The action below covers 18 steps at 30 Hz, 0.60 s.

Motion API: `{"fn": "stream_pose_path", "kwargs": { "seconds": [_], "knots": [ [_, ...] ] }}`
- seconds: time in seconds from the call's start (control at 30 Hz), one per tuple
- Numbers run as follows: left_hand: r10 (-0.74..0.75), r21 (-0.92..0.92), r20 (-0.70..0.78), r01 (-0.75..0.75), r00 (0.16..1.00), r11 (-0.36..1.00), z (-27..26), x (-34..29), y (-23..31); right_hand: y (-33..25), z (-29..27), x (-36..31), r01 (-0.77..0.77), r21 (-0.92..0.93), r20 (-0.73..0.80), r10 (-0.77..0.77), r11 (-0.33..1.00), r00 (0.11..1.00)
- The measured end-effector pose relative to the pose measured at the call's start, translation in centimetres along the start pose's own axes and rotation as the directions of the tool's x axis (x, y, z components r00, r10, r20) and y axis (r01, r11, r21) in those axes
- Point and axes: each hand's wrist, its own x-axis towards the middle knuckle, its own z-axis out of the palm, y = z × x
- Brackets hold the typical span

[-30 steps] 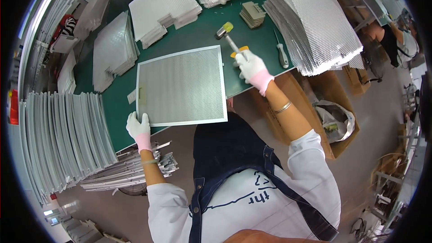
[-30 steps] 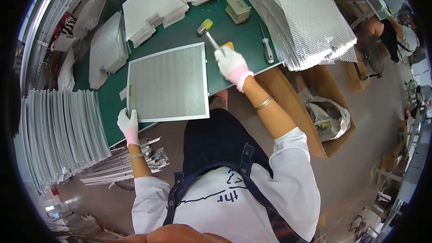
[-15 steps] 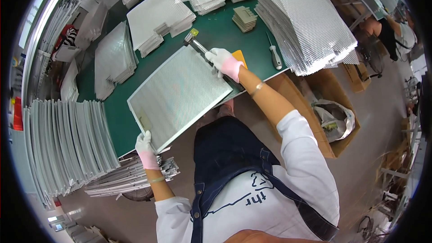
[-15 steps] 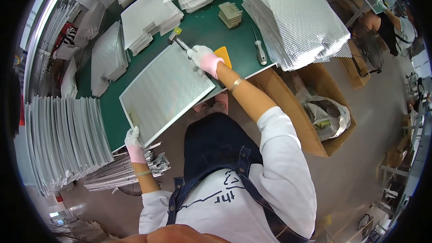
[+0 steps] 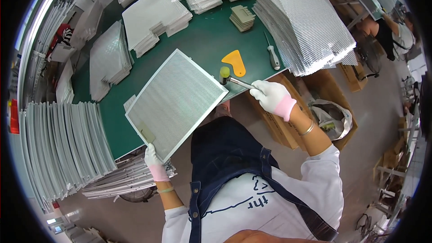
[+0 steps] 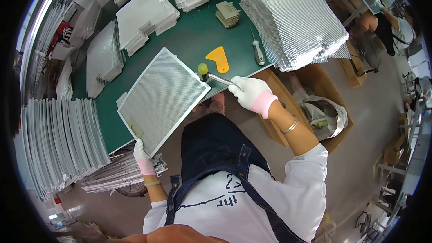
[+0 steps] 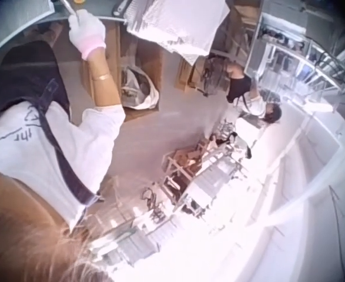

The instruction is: Assembling mesh filters by attaching components and using tools like an electric screwdriver and hammer.

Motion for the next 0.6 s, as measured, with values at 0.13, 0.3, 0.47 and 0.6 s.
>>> {"fn": "stream_pose_path", "kwargs": {
  "seconds": [0.13, 0.3, 0.47, 0.6],
  "knots": [
    [0.014, 0.064, -0.004, -0.014, 1.0, 0.998, -0.4, 0.0, -0.7, 0.2, 1.6, -0.3, 0.062, -0.25, 0.045, -0.053, 0.966, 0.998],
    [-0.025, 0.052, 0.021, 0.024, 0.999, 0.998, 0.5, 0.8, -0.3, 1.3, 1.2, 0.1, 0.052, -0.099, -0.154, -0.067, 0.994, 0.986],
    [-0.024, -0.104, 0.099, 0.035, 0.995, 0.994, -1.4, 1.9, 0.3, 0.8, 0.7, 4.0, -0.058, -0.139, -0.473, -0.015, 0.989, 0.881],
    [0.219, 0.12, -0.058, -0.211, 0.974, 0.97, -1.6, -1.1, 5.5, 0.7, 1.6, 10.2, -0.271, -0.432, -0.515, 0.012, 0.86, 0.857]
  ]
}}
